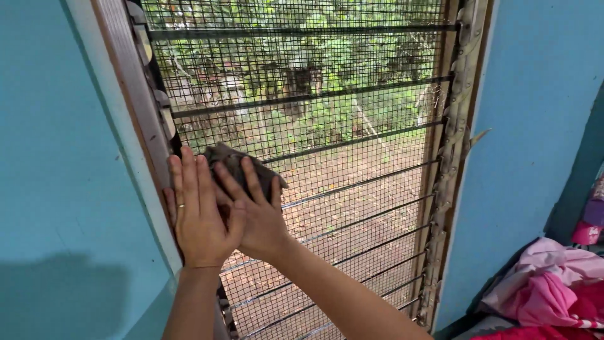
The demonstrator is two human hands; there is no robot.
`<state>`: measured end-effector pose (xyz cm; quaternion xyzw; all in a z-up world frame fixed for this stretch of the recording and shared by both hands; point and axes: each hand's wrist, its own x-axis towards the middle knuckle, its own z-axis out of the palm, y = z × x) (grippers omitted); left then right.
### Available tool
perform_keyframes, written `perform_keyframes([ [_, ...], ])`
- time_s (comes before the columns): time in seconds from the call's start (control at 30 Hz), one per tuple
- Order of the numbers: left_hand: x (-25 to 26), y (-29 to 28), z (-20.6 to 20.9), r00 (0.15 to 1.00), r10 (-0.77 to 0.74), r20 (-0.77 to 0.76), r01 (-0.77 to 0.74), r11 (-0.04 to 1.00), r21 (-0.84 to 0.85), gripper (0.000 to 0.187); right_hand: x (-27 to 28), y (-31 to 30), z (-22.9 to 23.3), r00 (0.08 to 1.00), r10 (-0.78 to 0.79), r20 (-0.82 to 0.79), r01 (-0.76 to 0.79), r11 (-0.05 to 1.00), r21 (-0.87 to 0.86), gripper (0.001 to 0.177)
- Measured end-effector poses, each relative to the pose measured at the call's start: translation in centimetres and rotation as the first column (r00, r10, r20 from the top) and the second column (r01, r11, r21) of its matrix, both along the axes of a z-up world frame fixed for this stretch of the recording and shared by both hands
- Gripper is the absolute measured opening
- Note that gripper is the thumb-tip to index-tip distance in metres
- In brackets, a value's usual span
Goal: The person cleans a window with a metal security grille using a dark cloth. They wipe the glass and grille repeatedly, then briefly open the window before continuing to wipe the grille and frame.
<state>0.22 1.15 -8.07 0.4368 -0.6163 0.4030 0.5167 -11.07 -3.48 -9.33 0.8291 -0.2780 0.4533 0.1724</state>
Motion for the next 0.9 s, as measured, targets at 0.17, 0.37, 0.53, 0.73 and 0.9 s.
perform_keyframes([
  [0.17,-0.1,-0.2,-0.1,1.0,0.016,0.014,-0.016,1.0,-0.009,0.084,-1.6,-0.8,-0.5,0.989,-0.048,-0.138,0.027,0.989,-0.145,0.056],
  [0.37,-0.2,-0.6,-0.3,0.995,0.103,0.019,-0.103,0.995,0.014,0.085,-7.1,-5.8,-1.6,0.979,-0.187,-0.08,0.148,0.926,-0.348,0.058],
  [0.53,-0.2,-0.7,-0.4,0.992,0.121,0.034,-0.122,0.992,0.02,0.084,-16.3,-11.7,-1.5,0.973,-0.231,0.023,0.229,0.94,-0.252,0.053],
  [0.73,-0.5,-0.5,-0.3,0.988,0.149,0.041,-0.15,0.988,0.026,0.084,-27.9,-15.4,-1.8,0.885,-0.44,0.148,0.45,0.733,-0.51,0.021],
  [0.9,-0.6,-0.5,-0.1,0.99,0.132,0.05,-0.133,0.991,0.008,0.083,-34.9,-16.7,-0.7,0.856,-0.382,0.348,0.321,0.921,0.22,0.066],
])
